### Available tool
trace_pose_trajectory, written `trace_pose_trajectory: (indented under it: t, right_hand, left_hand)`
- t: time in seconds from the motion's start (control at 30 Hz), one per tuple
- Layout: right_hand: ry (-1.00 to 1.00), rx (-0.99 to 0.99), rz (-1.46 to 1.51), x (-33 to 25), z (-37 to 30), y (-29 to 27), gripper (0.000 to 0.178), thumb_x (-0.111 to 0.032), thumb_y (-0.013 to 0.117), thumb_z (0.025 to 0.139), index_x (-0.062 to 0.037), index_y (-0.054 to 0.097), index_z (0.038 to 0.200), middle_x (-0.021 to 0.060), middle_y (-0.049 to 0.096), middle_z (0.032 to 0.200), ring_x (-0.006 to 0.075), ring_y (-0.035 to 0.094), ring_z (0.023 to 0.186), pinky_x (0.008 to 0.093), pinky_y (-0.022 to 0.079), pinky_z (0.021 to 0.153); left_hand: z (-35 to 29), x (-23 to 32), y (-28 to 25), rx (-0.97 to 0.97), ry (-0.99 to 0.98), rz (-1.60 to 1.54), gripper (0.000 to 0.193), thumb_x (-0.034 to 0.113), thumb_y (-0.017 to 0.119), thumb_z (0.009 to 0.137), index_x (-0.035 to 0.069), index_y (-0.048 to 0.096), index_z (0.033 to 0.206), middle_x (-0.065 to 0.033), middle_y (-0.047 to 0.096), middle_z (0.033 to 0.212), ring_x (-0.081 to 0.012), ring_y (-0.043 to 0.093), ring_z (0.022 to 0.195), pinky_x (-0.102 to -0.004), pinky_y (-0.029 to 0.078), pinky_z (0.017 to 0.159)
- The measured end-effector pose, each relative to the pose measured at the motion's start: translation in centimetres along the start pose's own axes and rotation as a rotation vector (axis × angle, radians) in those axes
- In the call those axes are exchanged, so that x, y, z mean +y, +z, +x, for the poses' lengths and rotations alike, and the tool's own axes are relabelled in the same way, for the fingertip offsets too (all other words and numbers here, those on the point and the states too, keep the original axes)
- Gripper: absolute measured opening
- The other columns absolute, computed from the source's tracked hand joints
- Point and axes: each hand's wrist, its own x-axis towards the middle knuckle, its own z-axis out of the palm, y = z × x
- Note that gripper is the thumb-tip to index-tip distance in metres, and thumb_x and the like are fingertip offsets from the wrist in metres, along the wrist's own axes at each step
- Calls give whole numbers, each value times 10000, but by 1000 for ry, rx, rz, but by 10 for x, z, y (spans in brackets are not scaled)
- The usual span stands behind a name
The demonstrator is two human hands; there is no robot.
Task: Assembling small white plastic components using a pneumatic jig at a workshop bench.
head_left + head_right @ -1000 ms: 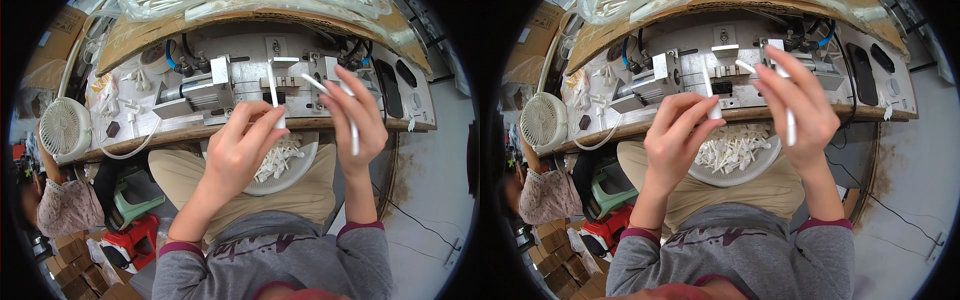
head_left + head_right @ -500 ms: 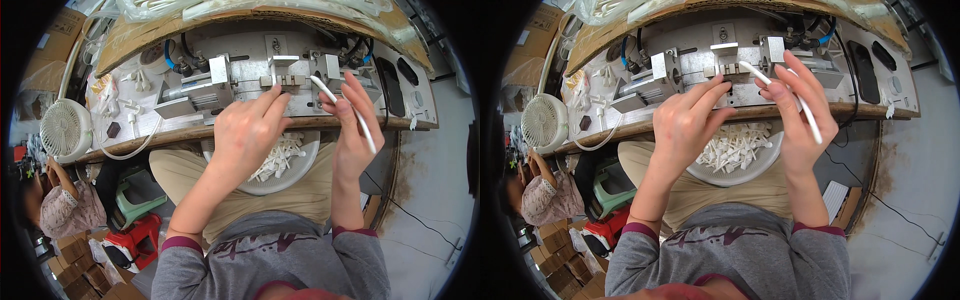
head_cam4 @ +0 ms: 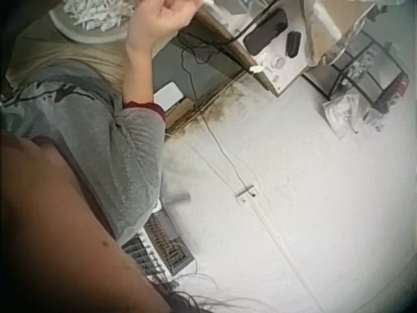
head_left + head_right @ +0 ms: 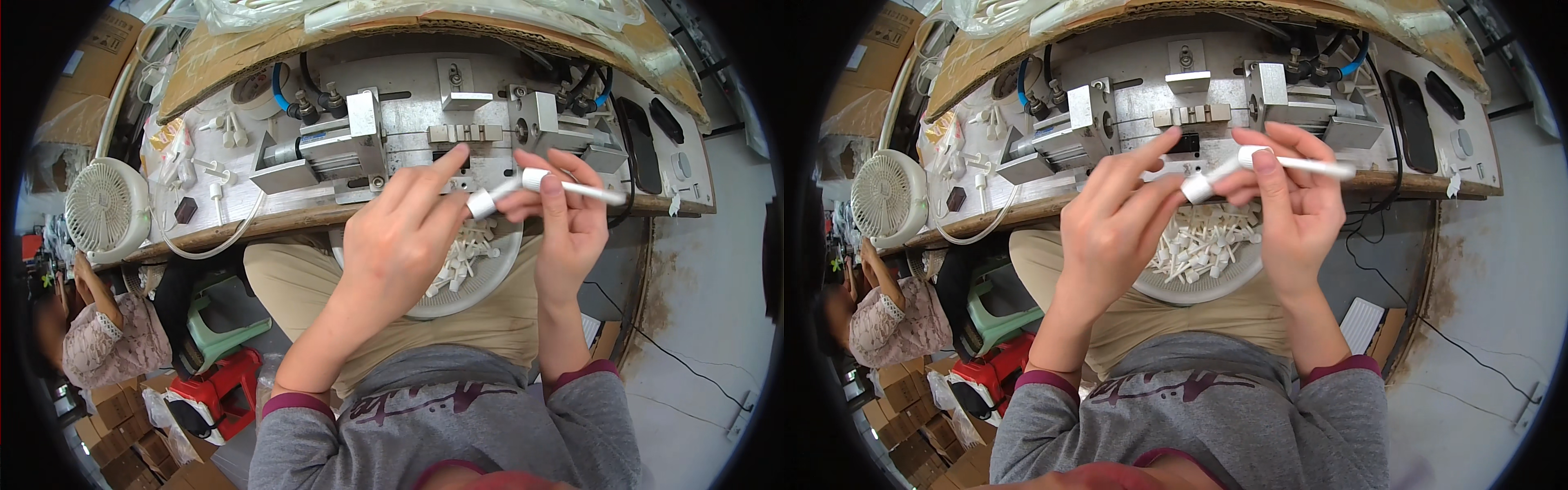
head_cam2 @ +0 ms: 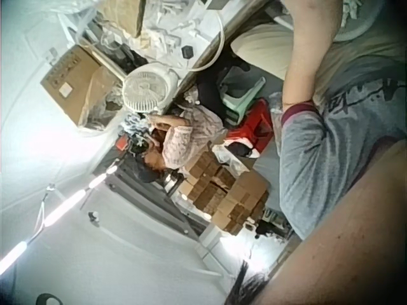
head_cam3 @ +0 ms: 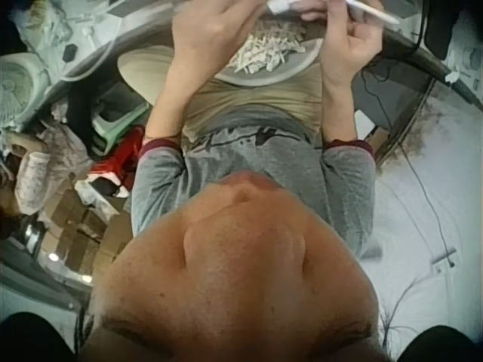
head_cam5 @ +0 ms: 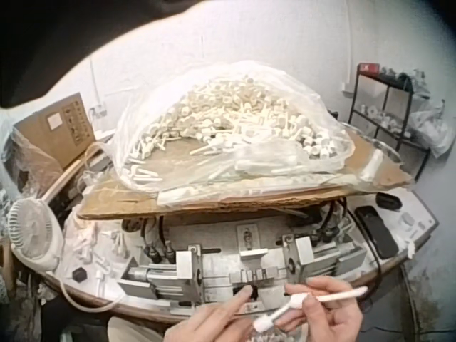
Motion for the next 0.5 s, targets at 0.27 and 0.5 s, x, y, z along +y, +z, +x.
trace_pose_trajectory:
  t: [0.27,0.5]
  right_hand:
    - [-27,37,300,12,2,19,228,-29,572,967,54,513,1172,214,680,1109,170,683,908,270,569,785]
    - [159,-167,65,16,0,-1,342,-65,617,950,30,499,1257,89,712,868,89,650,774,195,476,679]
  left_hand:
    - [8,9,22,141,-45,-382,272,12,791,746,30,720,1008,-112,706,1053,-192,687,874,-274,566,688]
    - [3,-9,20,164,171,-304,480,45,852,657,9,700,1111,-105,716,1050,-207,684,848,-285,557,702]
